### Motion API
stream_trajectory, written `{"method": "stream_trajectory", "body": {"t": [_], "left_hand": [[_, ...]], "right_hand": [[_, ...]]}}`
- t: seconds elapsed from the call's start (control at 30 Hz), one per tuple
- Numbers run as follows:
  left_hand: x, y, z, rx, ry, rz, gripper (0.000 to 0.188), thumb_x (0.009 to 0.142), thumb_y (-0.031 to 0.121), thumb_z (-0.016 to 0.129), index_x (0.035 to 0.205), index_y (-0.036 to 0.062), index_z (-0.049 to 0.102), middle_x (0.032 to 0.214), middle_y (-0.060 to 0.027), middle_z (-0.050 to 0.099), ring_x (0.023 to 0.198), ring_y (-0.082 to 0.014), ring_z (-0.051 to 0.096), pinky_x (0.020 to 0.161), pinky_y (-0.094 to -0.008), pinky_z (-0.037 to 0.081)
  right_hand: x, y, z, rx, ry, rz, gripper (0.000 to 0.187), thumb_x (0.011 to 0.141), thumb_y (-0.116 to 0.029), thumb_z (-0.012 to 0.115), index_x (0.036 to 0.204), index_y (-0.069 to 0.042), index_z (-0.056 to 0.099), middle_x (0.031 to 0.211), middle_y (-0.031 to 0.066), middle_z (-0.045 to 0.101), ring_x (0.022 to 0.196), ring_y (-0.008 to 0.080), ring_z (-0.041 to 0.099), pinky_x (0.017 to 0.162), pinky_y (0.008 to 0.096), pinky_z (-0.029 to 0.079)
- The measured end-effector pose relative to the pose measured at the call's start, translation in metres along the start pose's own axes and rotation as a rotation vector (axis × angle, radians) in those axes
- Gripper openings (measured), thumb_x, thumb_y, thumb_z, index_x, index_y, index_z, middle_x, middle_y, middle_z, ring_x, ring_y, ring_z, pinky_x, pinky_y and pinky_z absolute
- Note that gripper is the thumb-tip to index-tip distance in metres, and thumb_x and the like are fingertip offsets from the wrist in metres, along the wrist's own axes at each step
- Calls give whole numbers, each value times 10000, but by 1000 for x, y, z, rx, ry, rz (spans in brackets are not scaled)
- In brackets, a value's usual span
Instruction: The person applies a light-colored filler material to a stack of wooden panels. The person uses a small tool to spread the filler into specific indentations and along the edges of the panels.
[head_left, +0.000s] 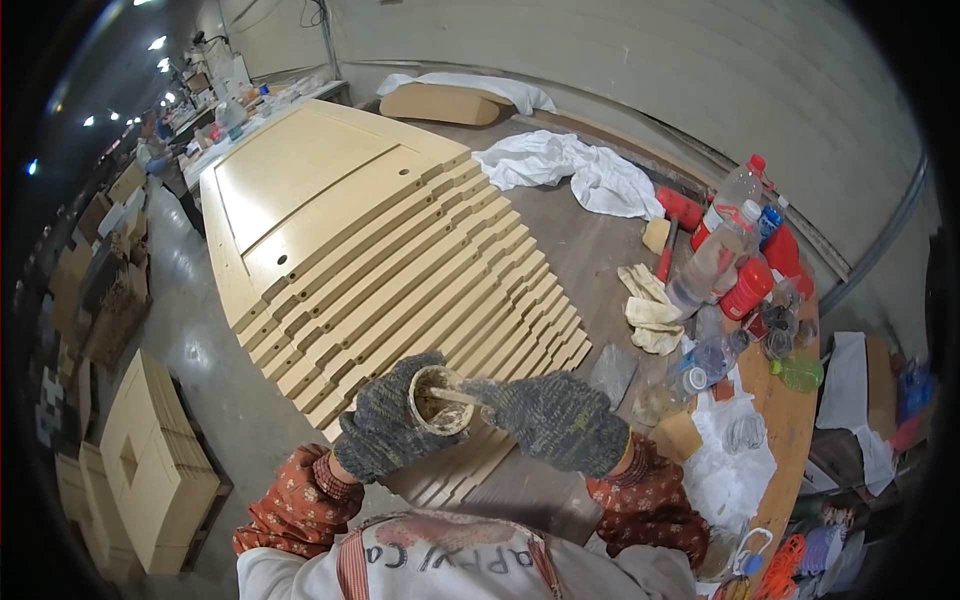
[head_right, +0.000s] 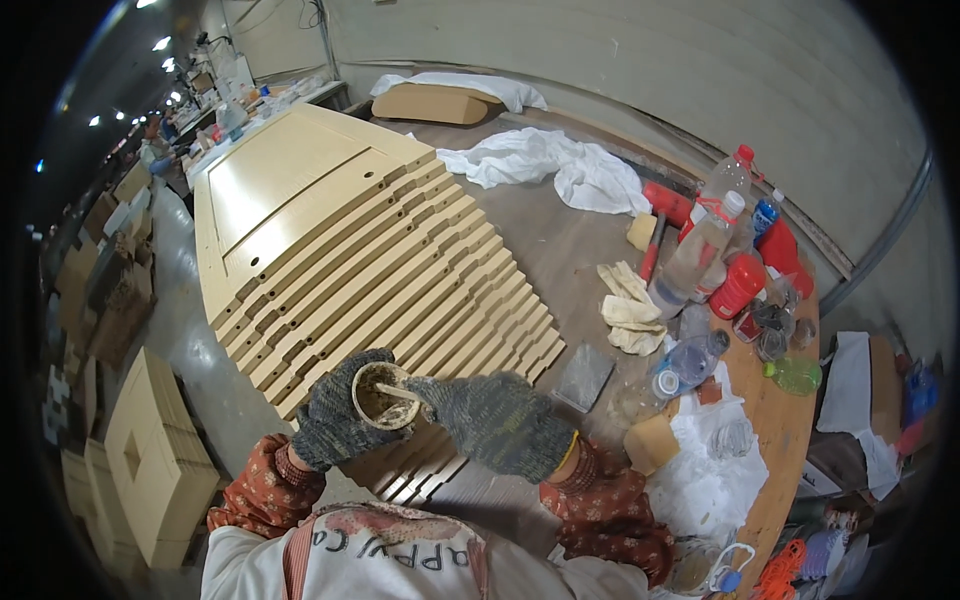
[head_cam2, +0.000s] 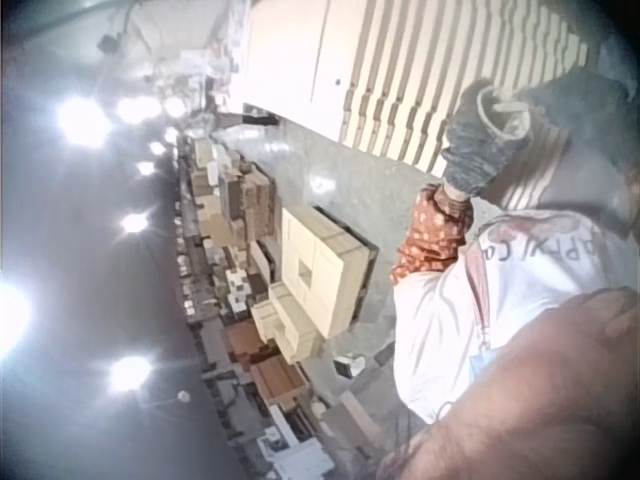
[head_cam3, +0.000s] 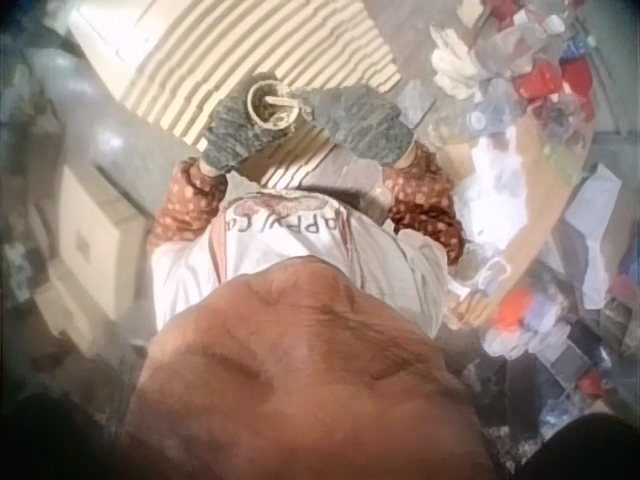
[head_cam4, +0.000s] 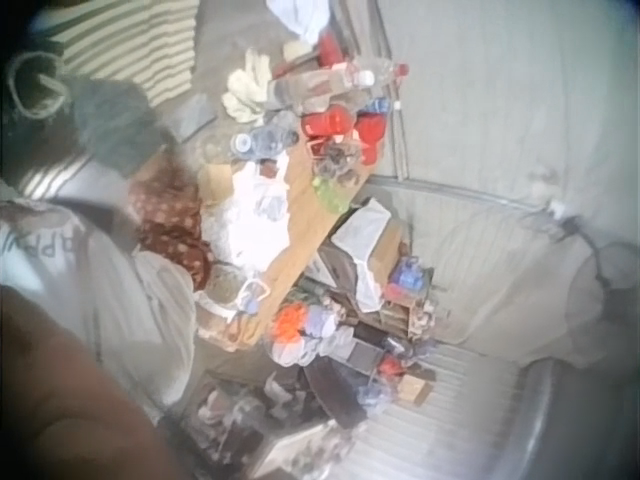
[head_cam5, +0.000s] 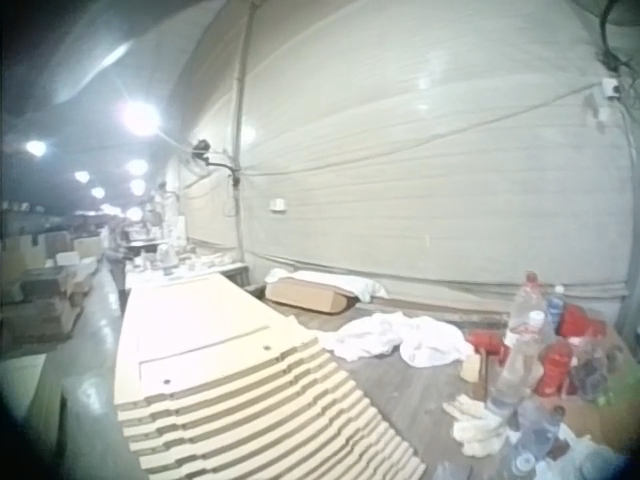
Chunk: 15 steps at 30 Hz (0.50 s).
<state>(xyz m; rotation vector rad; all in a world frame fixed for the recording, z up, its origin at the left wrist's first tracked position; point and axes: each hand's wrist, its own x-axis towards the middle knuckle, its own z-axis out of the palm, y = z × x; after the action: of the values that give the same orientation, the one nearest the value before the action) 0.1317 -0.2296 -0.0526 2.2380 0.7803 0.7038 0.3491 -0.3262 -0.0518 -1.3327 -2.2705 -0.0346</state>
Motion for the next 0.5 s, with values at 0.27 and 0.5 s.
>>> {"method": "stream_trajectory", "body": {"t": [0.27,0.5], "left_hand": [[7,-15,-10,-194,27,-39,817,576,308,881,1238,38,486,1165,-119,573,1041,-199,583,889,-318,482],[-3,-15,-15,-340,137,-61,820,577,244,883,1246,27,462,1181,-110,564,1053,-161,564,914,-317,468]], "right_hand": [[13,6,-5,335,71,160,299,870,-89,605,1154,-12,552,1002,79,633,827,123,605,686,279,516],[32,2,-2,615,123,352,198,878,-113,593,1048,-11,606,873,77,626,721,142,601,618,281,496]]}}
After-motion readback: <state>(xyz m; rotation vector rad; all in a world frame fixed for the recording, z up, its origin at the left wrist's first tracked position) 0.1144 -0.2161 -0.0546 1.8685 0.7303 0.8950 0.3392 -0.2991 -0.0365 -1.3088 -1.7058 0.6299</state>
